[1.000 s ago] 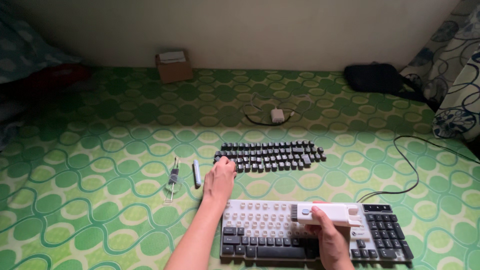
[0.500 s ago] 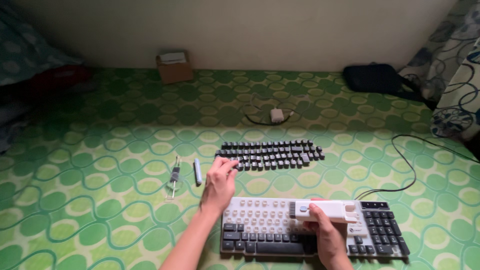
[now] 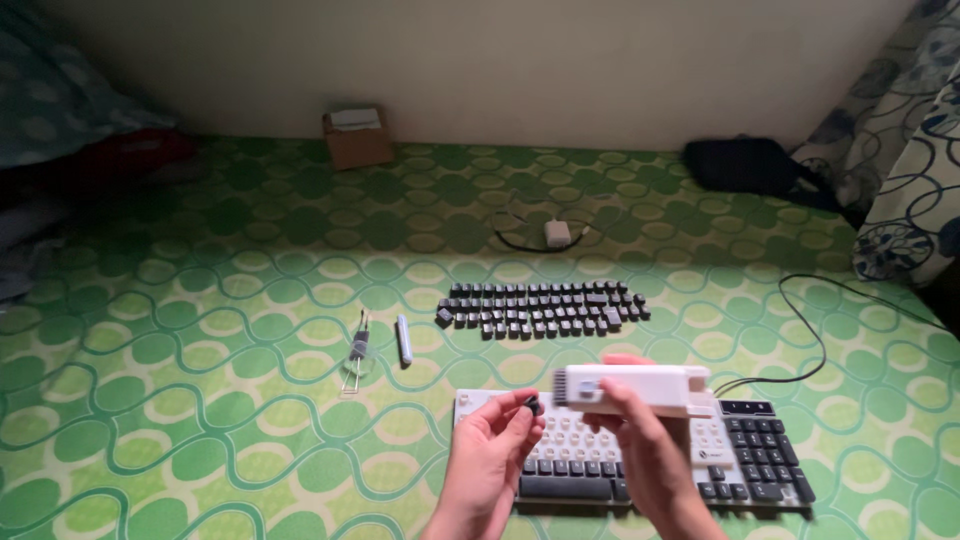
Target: The person assembles a mechanical keyboard by placing black keycaps onto a white keyboard base. They use a white keycap puller tool to assist in seating the keycaps. The person works systematically across the keyboard, picking keycaps from a pile and installing them one by one.
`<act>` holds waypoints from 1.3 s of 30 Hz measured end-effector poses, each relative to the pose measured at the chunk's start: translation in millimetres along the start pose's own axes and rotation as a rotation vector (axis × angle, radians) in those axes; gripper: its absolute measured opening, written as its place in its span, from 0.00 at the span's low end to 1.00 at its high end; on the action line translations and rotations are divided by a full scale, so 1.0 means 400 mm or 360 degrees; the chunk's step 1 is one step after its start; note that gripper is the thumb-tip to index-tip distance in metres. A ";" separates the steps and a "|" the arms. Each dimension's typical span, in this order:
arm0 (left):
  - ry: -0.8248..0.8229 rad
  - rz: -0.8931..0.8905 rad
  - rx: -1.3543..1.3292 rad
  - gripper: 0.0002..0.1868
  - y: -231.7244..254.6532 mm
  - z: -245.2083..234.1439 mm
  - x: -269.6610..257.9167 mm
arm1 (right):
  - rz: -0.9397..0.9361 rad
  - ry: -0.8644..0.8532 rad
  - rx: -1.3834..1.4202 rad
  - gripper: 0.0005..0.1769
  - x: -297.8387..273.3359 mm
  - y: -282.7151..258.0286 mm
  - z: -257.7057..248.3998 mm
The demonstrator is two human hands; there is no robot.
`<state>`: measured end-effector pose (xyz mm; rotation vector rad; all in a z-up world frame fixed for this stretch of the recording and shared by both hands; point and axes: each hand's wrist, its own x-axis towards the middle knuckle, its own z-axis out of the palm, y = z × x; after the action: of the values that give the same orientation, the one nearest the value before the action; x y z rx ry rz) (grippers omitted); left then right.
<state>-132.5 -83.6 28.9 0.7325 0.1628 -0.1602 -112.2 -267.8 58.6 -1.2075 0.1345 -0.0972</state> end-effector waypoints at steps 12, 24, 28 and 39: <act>-0.0084 -0.0151 -0.0169 0.17 0.056 0.033 0.021 | -0.0087 -0.0051 -0.0046 0.20 -0.037 -0.035 0.094; -0.0049 -0.0197 -0.0117 0.17 0.054 0.013 0.042 | 0.0365 -0.0323 -0.0247 0.19 -0.024 -0.051 0.065; -0.0141 -0.0124 -0.0066 0.17 0.042 0.031 0.047 | 0.0036 -0.0012 0.0112 0.19 -0.016 -0.027 0.063; -0.0033 0.0085 0.0537 0.16 0.046 0.033 0.046 | 0.0308 -0.0136 -0.0052 0.19 -0.022 0.002 0.030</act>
<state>-109.6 -80.8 46.7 1.0696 0.0967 -0.1462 -119.0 -255.3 62.5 -1.2234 0.1781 0.1262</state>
